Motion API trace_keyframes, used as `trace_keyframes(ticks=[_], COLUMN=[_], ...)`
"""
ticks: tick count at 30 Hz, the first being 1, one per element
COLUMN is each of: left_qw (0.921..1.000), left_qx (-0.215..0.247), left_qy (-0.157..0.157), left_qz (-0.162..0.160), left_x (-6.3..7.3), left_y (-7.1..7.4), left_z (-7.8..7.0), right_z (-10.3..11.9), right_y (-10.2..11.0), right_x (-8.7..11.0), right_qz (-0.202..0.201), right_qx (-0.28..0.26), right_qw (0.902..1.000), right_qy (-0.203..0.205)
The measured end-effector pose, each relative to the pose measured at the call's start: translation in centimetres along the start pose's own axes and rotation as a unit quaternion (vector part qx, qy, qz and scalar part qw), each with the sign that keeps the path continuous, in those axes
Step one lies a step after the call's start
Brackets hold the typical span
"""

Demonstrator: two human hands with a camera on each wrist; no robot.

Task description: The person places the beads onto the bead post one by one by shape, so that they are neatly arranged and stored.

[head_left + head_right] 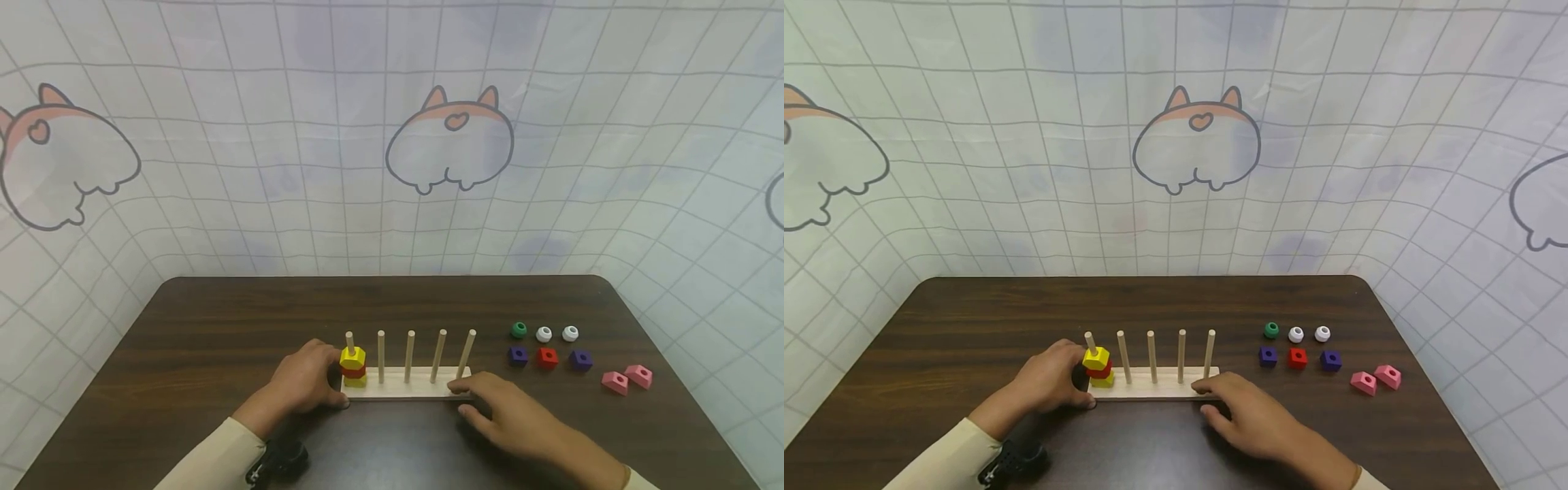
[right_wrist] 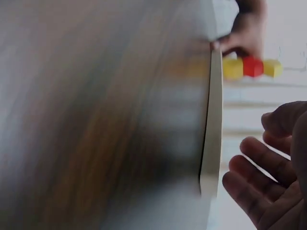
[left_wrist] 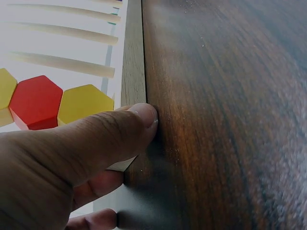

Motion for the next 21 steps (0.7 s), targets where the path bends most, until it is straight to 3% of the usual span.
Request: trace_keyframes(ticks=[4, 11, 15, 21], left_qw=[1.0, 1.0, 1.0, 1.0], left_qx=[0.0, 0.0, 0.0, 0.0], left_qy=[-0.002, -0.004, -0.005, -0.003], left_qz=[-0.001, -0.001, -0.001, 0.0], left_x=[0.1, -0.1, -0.1, -0.2], left_y=[0.0, 0.0, -0.1, -0.1], left_z=[0.0, 0.0, 0.1, 0.1], right_z=[-1.8, -5.0, -6.5, -8.2], right_y=[1.1, 3.2, 4.0, 4.8], right_x=[1.3, 3.1, 3.7, 3.7], right_qz=[-0.039, -0.078, -0.092, -0.088], right_qx=[0.044, 0.077, 0.068, 0.078], right_qw=[0.9981, 0.99, 0.9868, 0.9858], right_qy=[-0.017, -0.089, -0.115, -0.12])
Point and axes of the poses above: each hand's wrist, its own x-axis away from the middle knuckle, its own y-axis out of the back of the hand, z = x × y, the point moved 2 cm from there along -x, towards the middle knuckle, and after that the axes turned 15 degrees about z, right-handed, at the moved point
